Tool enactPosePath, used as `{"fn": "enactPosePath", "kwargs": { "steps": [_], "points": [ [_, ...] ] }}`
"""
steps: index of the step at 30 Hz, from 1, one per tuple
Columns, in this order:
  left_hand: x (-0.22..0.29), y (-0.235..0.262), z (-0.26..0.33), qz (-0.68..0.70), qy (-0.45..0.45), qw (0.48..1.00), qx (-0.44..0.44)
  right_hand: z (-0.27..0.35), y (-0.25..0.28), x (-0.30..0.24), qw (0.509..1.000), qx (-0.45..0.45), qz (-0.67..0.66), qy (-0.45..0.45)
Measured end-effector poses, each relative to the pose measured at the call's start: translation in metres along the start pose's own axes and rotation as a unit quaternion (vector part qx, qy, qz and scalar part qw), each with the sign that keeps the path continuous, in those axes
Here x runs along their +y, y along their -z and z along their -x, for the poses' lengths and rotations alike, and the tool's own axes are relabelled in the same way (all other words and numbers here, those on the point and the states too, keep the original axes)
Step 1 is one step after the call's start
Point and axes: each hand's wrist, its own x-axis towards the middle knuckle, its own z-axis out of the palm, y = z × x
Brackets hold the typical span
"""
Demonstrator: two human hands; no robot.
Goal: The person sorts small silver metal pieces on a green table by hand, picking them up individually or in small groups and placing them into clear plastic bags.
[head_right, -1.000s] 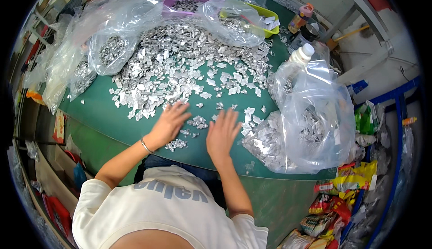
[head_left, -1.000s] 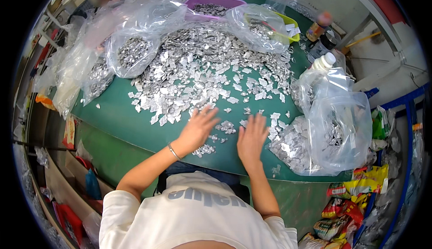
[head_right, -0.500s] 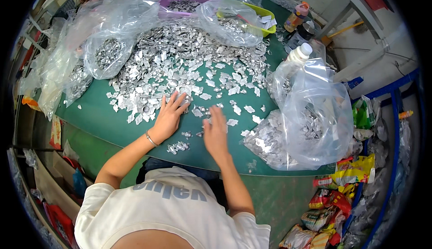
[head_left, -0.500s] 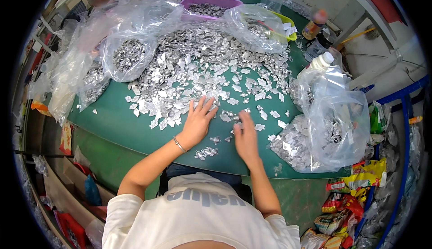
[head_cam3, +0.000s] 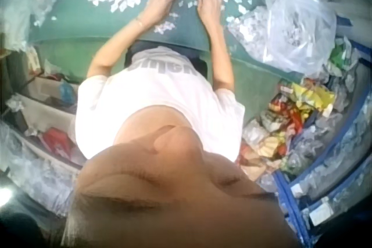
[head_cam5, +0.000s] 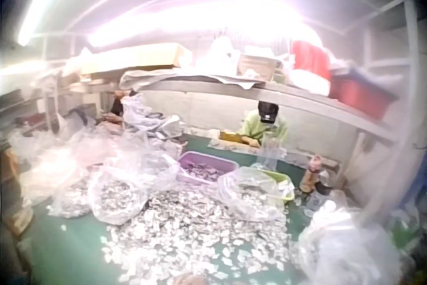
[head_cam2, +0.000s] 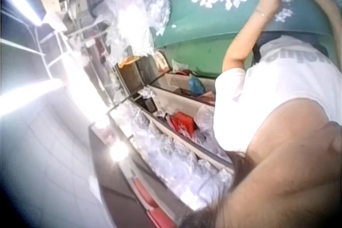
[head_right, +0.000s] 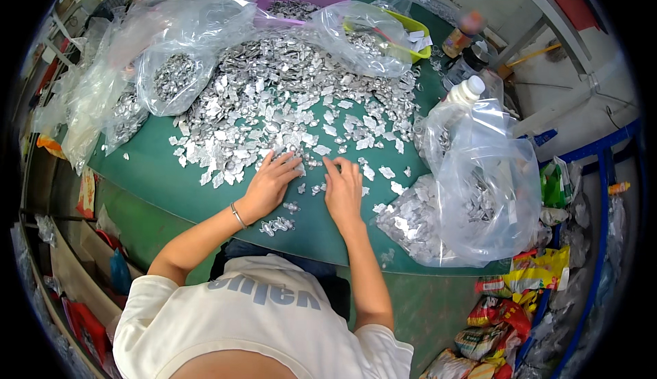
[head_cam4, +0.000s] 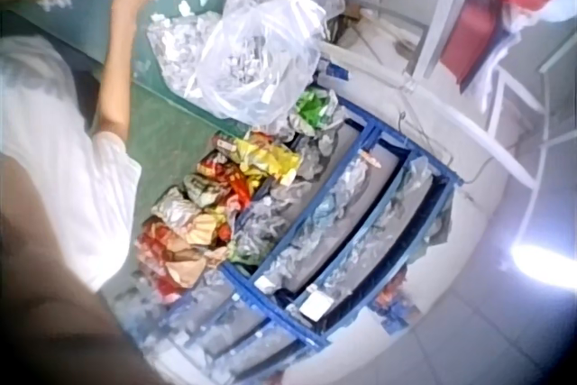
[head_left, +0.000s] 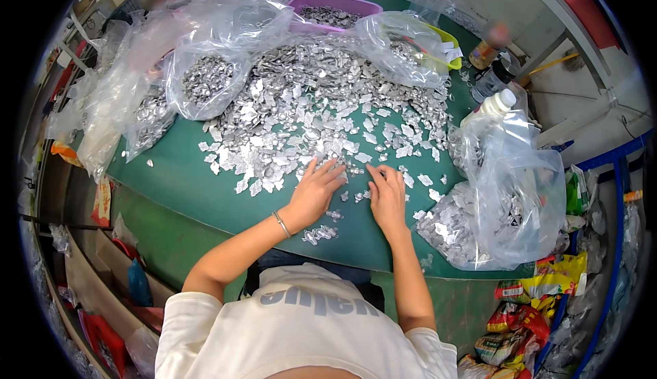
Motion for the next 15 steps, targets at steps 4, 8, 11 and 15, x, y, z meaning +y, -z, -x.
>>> {"fn": "enactPosePath", "kwargs": {
  "steps": [4, 8, 11, 15],
  "points": [
    [-0.001, -0.009, -0.010, 0.010, 0.025, 0.999, 0.046, -0.014, -0.018, -0.003, 0.998, -0.004, 0.062, 0.018],
    [0.001, -0.013, -0.016, 0.002, 0.006, 0.996, 0.085, -0.016, -0.030, -0.001, 0.998, -0.009, 0.056, -0.001],
    [-0.001, -0.014, -0.013, 0.000, 0.031, 0.996, 0.085, -0.018, -0.031, -0.006, 1.000, 0.003, 0.018, -0.016],
    [0.007, -0.005, -0.012, 0.056, 0.058, 0.993, 0.088, -0.013, -0.023, -0.005, 0.997, -0.002, -0.057, -0.059]
  ]
}}
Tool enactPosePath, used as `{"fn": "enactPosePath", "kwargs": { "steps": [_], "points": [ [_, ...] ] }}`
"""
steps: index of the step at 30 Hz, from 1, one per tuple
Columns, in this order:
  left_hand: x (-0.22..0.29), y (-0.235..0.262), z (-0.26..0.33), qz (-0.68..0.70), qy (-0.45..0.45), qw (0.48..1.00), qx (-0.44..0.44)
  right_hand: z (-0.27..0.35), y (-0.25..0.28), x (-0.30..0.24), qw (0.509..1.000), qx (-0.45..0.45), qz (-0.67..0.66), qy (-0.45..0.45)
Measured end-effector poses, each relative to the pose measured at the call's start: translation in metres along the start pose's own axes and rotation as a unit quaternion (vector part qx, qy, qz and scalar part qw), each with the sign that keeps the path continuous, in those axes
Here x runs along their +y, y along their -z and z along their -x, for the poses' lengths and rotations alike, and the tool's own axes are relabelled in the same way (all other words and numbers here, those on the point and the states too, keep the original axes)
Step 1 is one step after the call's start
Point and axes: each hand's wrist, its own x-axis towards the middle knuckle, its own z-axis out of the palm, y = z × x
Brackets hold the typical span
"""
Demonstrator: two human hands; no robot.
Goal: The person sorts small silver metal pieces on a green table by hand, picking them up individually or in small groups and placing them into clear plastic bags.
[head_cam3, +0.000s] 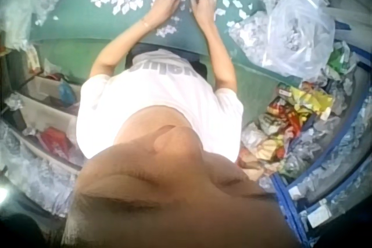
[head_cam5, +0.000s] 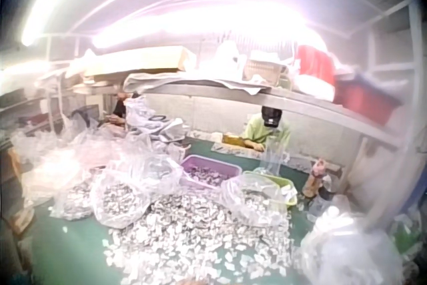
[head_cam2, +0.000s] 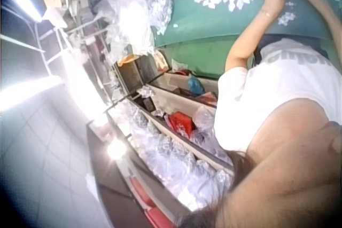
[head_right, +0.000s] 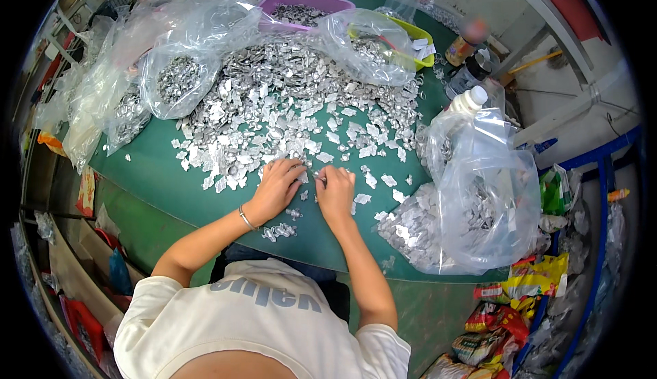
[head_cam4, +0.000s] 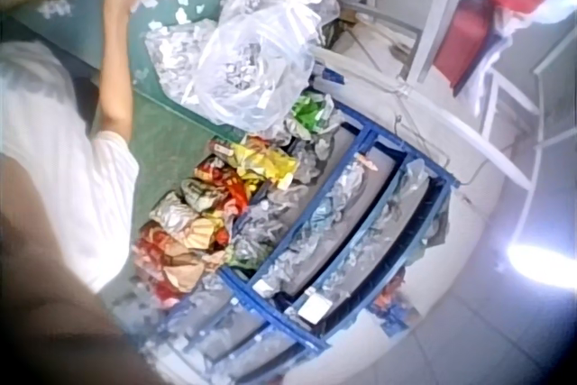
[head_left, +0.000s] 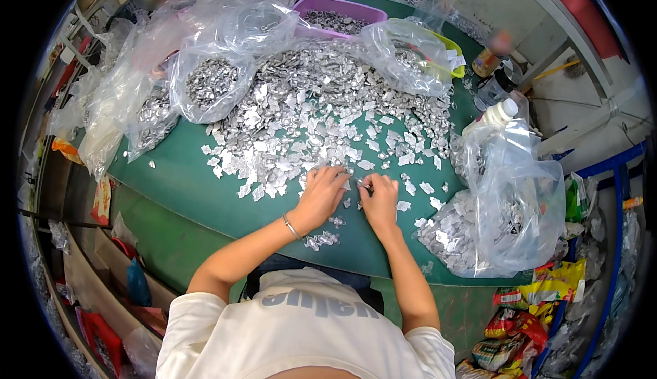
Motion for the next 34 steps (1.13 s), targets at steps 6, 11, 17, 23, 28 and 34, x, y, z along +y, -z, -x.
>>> {"fn": "enactPosePath", "kwargs": {
  "steps": [6, 11, 17, 23, 28, 34],
  "points": [
    [0.011, 0.014, 0.015, 0.227, 0.089, 0.968, -0.055, 0.021, 0.037, -0.024, 0.950, -0.256, -0.169, -0.058],
    [0.028, 0.025, 0.038, 0.144, 0.015, 0.981, -0.126, -0.020, 0.051, -0.002, 0.972, -0.136, -0.155, -0.111],
    [0.028, 0.012, 0.054, 0.112, -0.094, 0.980, -0.136, -0.070, 0.026, 0.081, 0.969, 0.104, 0.224, 0.025],
    [0.023, 0.020, 0.058, 0.169, -0.001, 0.981, -0.092, -0.049, 0.032, 0.049, 0.990, 0.113, 0.088, -0.013],
    [0.026, 0.019, 0.062, 0.197, 0.075, 0.977, -0.036, 0.022, 0.030, -0.004, 0.926, -0.252, -0.259, -0.108],
    [0.033, 0.019, 0.067, 0.158, 0.032, 0.985, -0.069, 0.008, 0.027, -0.007, 0.979, -0.172, -0.108, -0.007]
  ]
}}
